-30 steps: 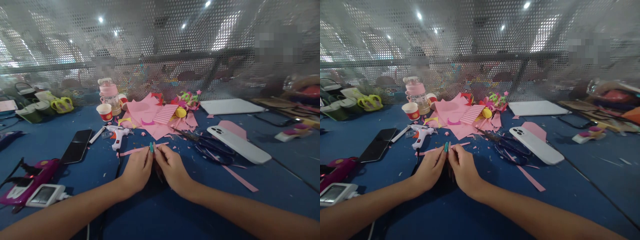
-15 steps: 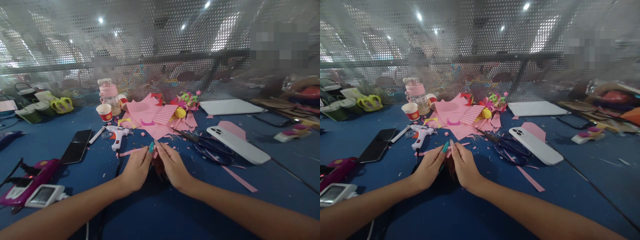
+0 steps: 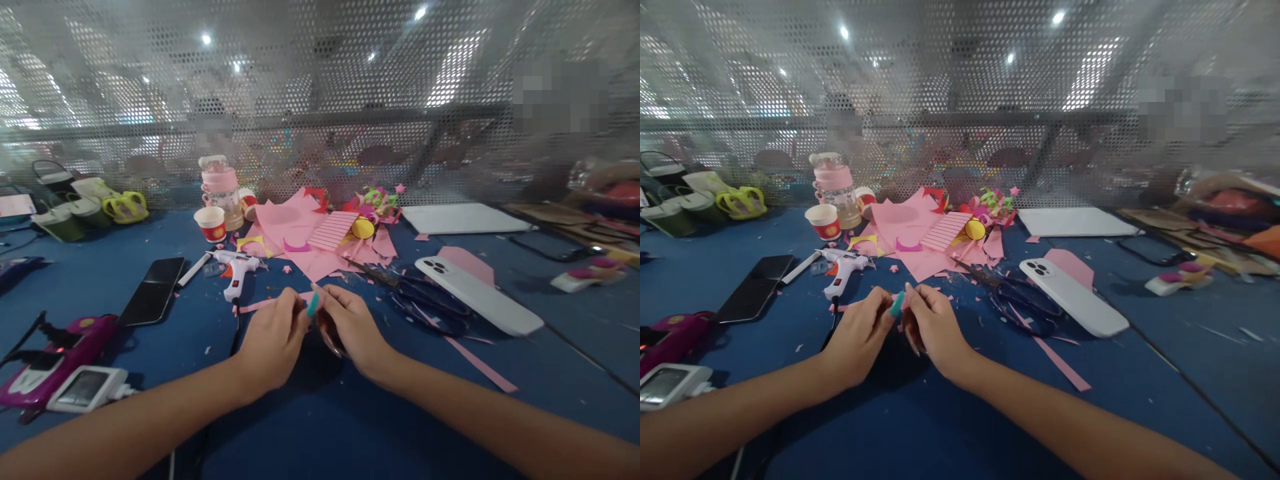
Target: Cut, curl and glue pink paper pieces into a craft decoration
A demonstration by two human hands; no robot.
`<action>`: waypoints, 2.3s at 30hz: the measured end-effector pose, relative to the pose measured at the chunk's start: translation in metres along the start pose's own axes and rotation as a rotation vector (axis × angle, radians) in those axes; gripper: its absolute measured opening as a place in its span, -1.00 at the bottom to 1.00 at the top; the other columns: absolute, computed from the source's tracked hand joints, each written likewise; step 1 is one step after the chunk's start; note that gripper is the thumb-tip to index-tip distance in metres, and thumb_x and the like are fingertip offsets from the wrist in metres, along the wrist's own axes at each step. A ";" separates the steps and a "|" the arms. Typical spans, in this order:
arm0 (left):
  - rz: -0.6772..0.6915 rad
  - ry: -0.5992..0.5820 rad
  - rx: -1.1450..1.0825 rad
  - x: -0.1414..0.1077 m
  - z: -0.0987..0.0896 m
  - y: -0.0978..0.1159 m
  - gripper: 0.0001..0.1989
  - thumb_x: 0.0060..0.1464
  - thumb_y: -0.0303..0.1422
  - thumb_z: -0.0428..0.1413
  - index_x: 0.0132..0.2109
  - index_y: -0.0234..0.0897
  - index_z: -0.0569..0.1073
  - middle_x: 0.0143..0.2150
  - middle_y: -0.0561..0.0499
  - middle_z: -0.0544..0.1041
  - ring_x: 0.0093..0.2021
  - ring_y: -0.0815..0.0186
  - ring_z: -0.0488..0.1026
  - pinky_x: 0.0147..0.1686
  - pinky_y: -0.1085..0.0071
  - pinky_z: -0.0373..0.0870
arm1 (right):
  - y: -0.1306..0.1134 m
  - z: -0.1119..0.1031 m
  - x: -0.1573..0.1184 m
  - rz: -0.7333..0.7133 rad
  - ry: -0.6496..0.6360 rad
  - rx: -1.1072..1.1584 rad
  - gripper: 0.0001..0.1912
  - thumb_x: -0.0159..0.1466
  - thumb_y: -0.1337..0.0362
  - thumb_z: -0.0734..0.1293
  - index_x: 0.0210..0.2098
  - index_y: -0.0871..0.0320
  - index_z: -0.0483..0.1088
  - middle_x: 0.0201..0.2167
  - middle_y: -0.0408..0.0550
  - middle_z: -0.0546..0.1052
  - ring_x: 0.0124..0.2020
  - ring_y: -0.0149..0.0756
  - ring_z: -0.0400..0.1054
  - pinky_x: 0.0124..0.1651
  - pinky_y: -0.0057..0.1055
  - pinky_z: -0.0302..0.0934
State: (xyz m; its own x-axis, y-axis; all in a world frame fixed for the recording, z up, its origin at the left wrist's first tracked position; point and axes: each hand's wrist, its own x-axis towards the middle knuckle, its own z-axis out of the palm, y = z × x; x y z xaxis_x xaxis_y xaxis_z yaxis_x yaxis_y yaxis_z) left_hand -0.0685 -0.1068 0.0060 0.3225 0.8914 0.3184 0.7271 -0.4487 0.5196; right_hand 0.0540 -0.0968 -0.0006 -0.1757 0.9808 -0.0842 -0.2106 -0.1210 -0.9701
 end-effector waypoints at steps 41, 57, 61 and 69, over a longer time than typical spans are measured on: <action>0.160 -0.005 -0.047 0.001 -0.003 -0.001 -0.77 0.15 -0.36 -0.28 -0.39 -0.27 0.19 -0.52 0.07 0.29 -0.54 0.39 0.22 -0.51 0.44 0.14 | 0.000 0.002 -0.003 0.018 -0.113 0.037 -0.61 0.08 -0.04 0.18 -0.63 0.14 0.12 -0.91 -0.36 0.11 -0.92 -0.57 -0.10 -0.87 -0.61 -0.23; 0.181 0.050 -0.306 0.001 -0.005 -0.004 -0.70 0.17 -0.36 -0.27 -0.44 -0.30 0.25 -0.56 0.11 0.29 -0.58 0.47 0.17 -0.56 0.52 0.10 | 0.005 0.001 -0.012 -0.290 -0.105 -0.210 -0.68 0.22 0.04 0.09 -0.52 0.13 0.11 -0.71 -0.30 0.13 -0.73 -0.54 0.02 -0.70 -0.57 -0.07; 0.080 0.083 -0.411 0.001 -0.003 -0.003 -0.68 0.16 -0.31 -0.24 -0.48 -0.31 0.24 -0.59 0.13 0.26 -0.60 0.50 0.14 -0.60 0.53 0.06 | 0.007 0.007 -0.014 -0.259 -0.071 -0.176 -0.70 0.22 0.06 0.10 -0.51 0.13 0.12 -0.70 -0.30 0.12 -0.72 -0.55 -0.01 -0.70 -0.57 -0.07; 0.036 0.106 -0.514 0.002 -0.002 0.000 -0.66 0.15 -0.30 -0.22 -0.54 -0.31 0.20 -0.66 0.18 0.14 -0.65 0.52 0.03 -0.65 0.55 -0.01 | 0.007 0.014 -0.017 -0.259 -0.018 -0.126 -0.68 0.19 0.03 0.11 -0.53 0.13 0.12 -0.68 -0.27 0.12 -0.67 -0.51 0.00 -0.64 -0.55 -0.02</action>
State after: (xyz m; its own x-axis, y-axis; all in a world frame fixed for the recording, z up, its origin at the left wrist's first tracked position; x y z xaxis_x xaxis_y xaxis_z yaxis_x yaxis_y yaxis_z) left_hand -0.0690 -0.1053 0.0077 0.2592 0.8754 0.4080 0.3171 -0.4762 0.8202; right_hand 0.0424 -0.1168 -0.0024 -0.1489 0.9736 0.1730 -0.1294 0.1543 -0.9795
